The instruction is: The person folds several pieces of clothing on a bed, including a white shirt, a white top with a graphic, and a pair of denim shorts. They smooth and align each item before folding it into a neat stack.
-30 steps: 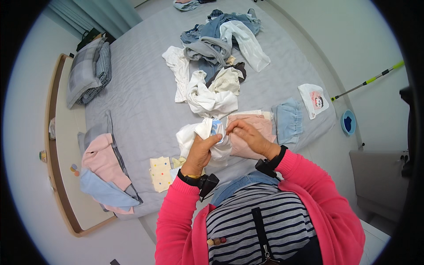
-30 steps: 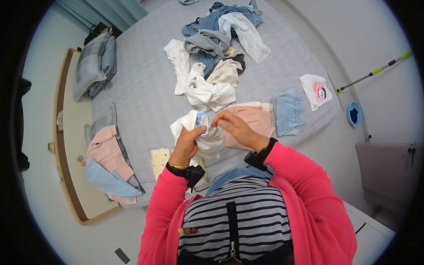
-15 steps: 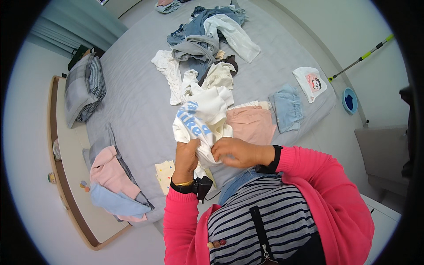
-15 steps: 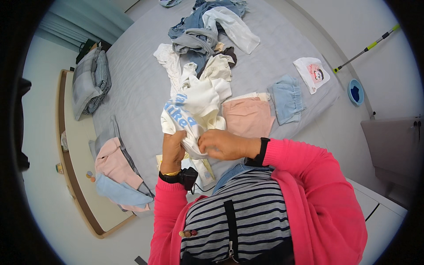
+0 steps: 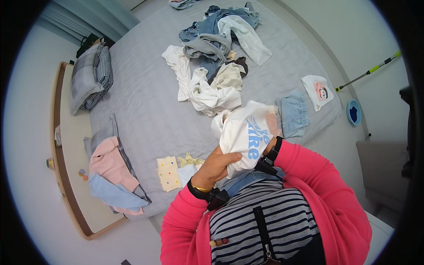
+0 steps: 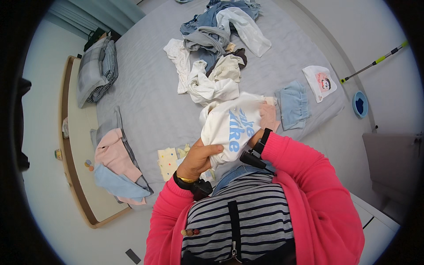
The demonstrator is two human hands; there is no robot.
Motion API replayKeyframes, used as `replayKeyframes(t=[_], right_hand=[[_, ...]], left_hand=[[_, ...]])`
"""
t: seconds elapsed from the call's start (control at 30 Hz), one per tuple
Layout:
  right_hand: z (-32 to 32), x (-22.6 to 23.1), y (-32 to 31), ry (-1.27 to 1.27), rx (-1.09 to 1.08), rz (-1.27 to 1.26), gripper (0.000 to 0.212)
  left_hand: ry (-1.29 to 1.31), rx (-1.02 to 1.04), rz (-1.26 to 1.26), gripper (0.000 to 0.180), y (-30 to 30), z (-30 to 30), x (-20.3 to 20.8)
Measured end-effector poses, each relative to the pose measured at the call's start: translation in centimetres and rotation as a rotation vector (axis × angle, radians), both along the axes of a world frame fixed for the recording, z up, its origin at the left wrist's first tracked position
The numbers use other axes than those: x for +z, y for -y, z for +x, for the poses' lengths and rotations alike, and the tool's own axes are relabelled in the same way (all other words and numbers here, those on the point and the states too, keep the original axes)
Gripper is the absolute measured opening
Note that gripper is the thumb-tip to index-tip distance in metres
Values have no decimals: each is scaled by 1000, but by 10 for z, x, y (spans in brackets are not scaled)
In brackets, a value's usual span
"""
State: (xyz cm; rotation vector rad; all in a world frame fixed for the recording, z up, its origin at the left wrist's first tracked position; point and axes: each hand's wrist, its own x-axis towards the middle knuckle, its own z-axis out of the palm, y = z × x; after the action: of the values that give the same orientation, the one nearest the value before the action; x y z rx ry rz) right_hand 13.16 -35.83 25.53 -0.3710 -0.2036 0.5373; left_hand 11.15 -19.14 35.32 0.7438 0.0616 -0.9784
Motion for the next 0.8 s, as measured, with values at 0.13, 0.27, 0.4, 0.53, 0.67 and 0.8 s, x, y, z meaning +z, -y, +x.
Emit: replayKeyframes(t=[0.13, 0.27, 0.4, 0.53, 0.67, 0.8], right_hand=[[-15, 17, 14, -223, -144, -84, 57], [-15, 32, 18, -119, -128, -113, 57], [-15, 37, 27, -236, 37, 88, 62], [-13, 32, 24, -118, -11, -443, 54], [0, 34, 32, -10, -13, -899, 43], [5, 51, 56, -191, -286, -616, 48]], left_hand=[[25, -75, -49, 59, 4, -1, 6], [192, -215, 58, 60, 6, 2, 9], [226, -181, 49, 59, 3, 5, 14], [371, 55, 207, 56, -16, 29, 15], [324, 484, 153, 45, -67, 80, -14], [171, 539, 340, 43, -113, 78, -80]])
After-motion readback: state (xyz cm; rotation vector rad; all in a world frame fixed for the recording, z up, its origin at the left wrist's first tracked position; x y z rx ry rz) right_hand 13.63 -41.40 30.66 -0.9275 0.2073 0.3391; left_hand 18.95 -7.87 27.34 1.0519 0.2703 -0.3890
